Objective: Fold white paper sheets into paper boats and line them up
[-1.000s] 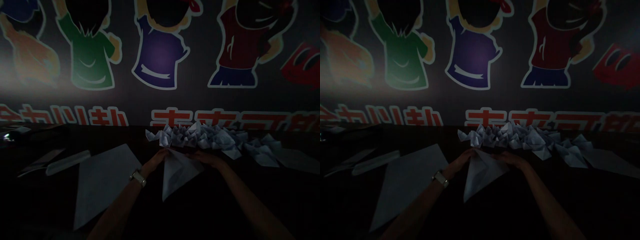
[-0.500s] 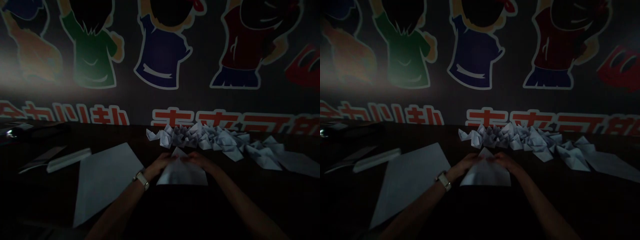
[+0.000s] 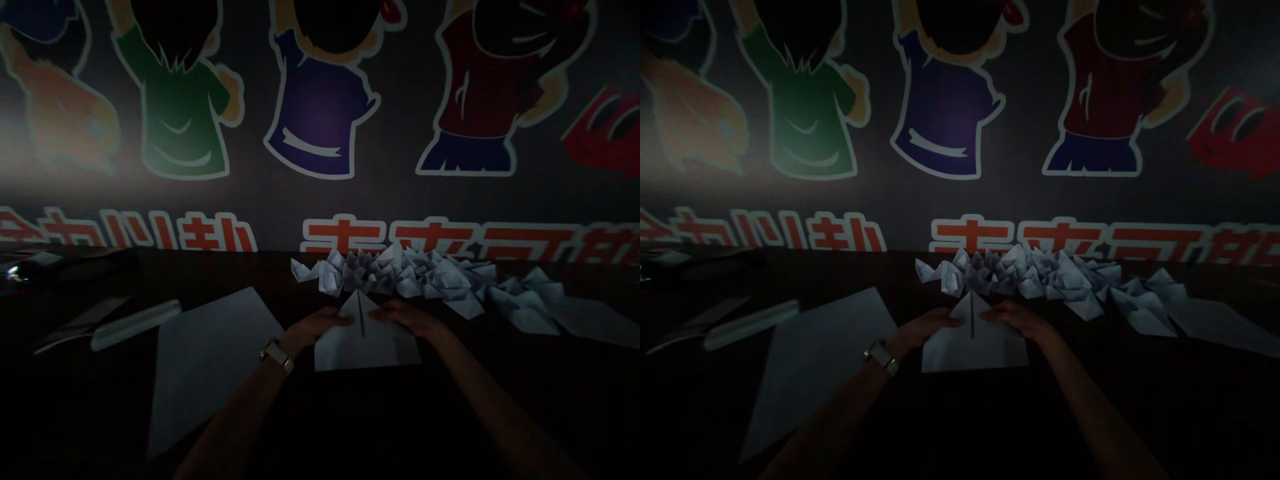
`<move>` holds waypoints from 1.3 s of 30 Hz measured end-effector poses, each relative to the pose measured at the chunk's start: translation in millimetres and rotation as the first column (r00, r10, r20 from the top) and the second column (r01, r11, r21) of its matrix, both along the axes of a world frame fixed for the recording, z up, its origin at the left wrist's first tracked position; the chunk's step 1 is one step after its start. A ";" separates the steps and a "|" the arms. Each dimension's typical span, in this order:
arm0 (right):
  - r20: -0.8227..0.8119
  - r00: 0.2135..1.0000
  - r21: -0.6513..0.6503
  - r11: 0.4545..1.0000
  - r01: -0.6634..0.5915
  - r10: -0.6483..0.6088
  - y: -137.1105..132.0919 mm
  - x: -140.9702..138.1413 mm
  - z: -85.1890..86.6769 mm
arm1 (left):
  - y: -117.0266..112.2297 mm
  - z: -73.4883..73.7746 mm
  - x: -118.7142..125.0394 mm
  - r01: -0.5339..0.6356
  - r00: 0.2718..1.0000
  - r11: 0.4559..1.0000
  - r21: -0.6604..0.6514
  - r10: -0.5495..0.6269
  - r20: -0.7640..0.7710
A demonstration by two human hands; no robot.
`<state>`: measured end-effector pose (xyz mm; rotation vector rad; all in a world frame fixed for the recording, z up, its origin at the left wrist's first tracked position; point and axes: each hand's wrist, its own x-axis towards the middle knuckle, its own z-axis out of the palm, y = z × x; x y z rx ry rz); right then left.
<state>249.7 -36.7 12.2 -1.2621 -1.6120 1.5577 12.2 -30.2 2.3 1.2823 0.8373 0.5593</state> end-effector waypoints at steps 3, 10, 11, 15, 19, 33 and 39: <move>0.009 1.000 0.011 1.000 -0.009 0.009 -1.4 -2.7 -0.4 | -2.0 -0.1 0.8 -0.020 1.000 1.000 0.013 0.021 -0.016; 0.066 0.998 0.078 0.997 -0.008 0.003 -0.5 -12.0 -8.0 | -2.9 -5.0 4.0 -0.053 0.993 0.994 0.099 0.063 -0.098; 0.083 0.996 0.095 0.995 -0.002 -0.006 0.1 -13.0 -9.0 | -2.6 -6.4 4.5 -0.063 0.992 0.991 0.115 0.075 -0.106; 0.129 0.991 0.196 0.981 0.003 -0.029 3.4 -15.6 -12.3 | -3.1 -9.8 7.8 -0.101 0.987 0.983 0.155 0.119 -0.110; 0.169 0.985 0.276 0.961 -0.014 -0.034 6.8 -16.7 -15.2 | -6.8 -6.9 11.7 -0.083 0.992 0.978 0.191 0.099 -0.074; 0.239 0.970 0.359 0.932 -0.042 -0.048 0.3 -24.8 -11.3 | -4.2 -9.8 11.9 -0.106 0.977 0.963 0.249 0.148 -0.156; 0.287 0.956 0.399 0.915 -0.056 -0.067 -0.7 -25.7 -9.7 | -4.8 -10.5 13.7 -0.149 0.966 0.948 0.280 0.200 -0.162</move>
